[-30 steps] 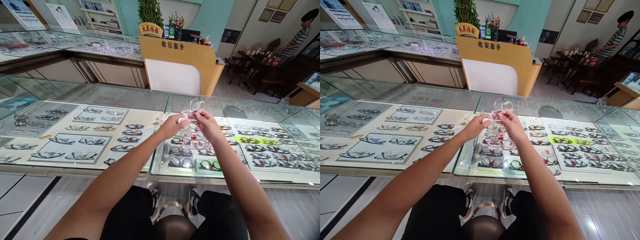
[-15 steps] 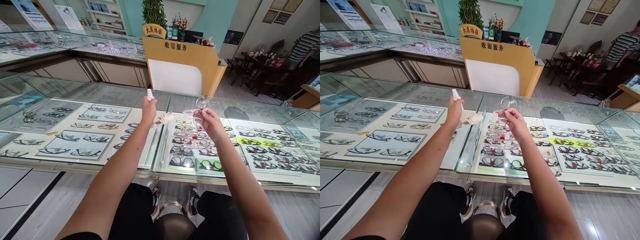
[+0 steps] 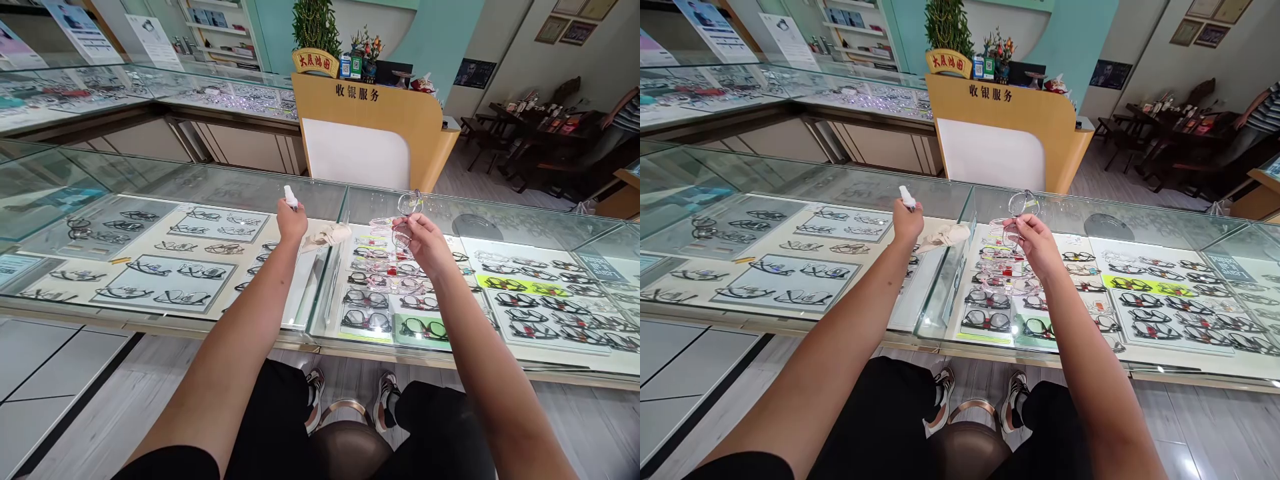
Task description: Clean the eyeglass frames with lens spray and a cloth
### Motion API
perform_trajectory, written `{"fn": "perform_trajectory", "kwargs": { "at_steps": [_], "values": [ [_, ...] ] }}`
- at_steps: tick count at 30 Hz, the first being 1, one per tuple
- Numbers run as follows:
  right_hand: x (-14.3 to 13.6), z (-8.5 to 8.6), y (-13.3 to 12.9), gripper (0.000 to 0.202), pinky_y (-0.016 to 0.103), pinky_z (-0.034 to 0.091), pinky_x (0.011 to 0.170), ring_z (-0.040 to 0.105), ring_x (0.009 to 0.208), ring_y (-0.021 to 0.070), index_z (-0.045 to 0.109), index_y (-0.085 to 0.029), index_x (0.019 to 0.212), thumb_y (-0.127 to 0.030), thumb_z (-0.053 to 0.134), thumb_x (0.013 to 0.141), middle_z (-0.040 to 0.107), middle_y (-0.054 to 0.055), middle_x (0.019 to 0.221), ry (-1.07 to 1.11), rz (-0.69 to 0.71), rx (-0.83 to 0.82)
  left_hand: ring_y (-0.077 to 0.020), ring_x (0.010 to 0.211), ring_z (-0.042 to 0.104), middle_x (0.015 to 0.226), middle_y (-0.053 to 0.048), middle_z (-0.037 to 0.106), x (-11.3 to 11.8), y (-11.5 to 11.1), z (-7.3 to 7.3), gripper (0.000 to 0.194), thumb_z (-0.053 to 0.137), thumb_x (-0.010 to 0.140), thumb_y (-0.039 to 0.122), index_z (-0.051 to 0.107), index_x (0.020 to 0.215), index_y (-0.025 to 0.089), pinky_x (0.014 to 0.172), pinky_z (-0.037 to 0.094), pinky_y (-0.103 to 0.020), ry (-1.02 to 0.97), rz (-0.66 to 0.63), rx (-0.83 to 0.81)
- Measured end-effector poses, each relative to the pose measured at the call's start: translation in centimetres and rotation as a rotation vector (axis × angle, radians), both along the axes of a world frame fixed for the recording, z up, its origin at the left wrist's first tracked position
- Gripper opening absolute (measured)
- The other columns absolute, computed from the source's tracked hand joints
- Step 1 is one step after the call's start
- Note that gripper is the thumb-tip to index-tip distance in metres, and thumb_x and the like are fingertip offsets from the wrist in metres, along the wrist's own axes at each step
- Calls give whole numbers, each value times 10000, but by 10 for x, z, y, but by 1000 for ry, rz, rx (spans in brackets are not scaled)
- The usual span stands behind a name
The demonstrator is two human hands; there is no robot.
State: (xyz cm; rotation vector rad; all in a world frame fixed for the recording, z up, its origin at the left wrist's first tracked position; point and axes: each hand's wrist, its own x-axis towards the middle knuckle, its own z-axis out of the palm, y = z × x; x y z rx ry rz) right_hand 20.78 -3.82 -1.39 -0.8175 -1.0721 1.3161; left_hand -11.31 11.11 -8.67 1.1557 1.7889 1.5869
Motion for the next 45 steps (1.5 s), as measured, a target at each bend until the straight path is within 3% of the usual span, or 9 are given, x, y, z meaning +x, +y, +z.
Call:
{"fn": "perform_trajectory", "kwargs": {
  "at_steps": [5, 9, 12, 15, 17, 24, 28, 35, 45],
  "values": [
    [1, -1, 1, 352, 317, 594, 885, 722, 1003, 180, 648, -286, 841, -517, 913, 812, 808, 4, 1061, -14, 5, 6, -385, 1268, 628, 1182, -156, 653, 7, -10, 12, 400, 781, 826, 193, 510, 1116, 244, 1157, 444, -601, -12, 39, -7],
    [2, -3, 2, 322, 298, 591, 869, 722, 989, 164, 662, -287, 847, -491, 910, 832, 811, -8, 1058, 10, 14, 6, -399, 1488, 455, 1510, -213, 523, 26, -37, 43, 573, 789, 794, 140, 509, 1290, 208, 1229, 352, -571, 252, 223, 200],
    [2, -2, 2, 310, 271, 585, 853, 717, 974, 147, 669, -281, 844, -472, 914, 834, 811, -12, 1055, 35, 17, -5, -326, 1305, 589, 1325, -128, 660, 43, -64, 69, 324, 702, 882, 164, 596, 1183, 218, 1163, 403, -488, 443, -76, 323],
    [2, -1, 1, 321, 257, 582, 843, 716, 984, 149, 669, -274, 838, -466, 926, 816, 811, -3, 1057, 42, 8, -18, -298, 1104, 648, 1093, -71, 734, 53, -82, 79, 95, 681, 926, 263, 643, 1006, 229, 1026, 456, -440, 694, -456, 127],
    [1, 0, 1, 324, 253, 582, 841, 715, 992, 152, 673, -273, 840, -470, 929, 809, 811, 3, 1057, 38, 2, -22, -301, 1072, 657, 1115, -69, 744, 54, -85, 76, 199, 752, 882, 344, 653, 1016, 235, 943, 464, -407, 862, -614, -58],
    [1, -1, 1, 304, 266, 577, 827, 709, 944, 154, 692, -274, 847, -476, 917, 823, 812, 7, 1063, 18, 11, -19, -305, 1103, 686, 1299, -67, 750, 47, -74, 54, 320, 751, 872, 261, 651, 1176, 267, 755, 402, -352, 959, -705, -310],
    [2, -2, 2, 303, 270, 573, 825, 707, 958, 159, 690, -276, 850, -473, 919, 824, 814, 5, 1061, 19, 14, -15, -309, 1048, 682, 1209, -98, 775, 48, -71, 57, 259, 699, 918, 251, 689, 1177, 243, 765, 405, -353, 746, -604, -280],
    [1, -2, 2, 304, 276, 567, 826, 703, 954, 161, 694, -272, 847, -474, 920, 818, 809, 13, 1063, 24, 14, -12, -163, 736, 656, 845, -33, 727, 52, -53, 63, 64, 714, 866, 173, 715, 930, 176, 705, 524, -289, -448, -461, -299],
    [0, 2, -1, 309, 270, 556, 815, 695, 953, 157, 688, -270, 841, -471, 921, 810, 804, 12, 1052, 21, 10, -32, -132, 737, 697, 843, -49, 768, 60, -60, 65, 70, 801, 877, 147, 768, 929, 114, 688, 566, -247, -736, -577, -250]
  ]
}}
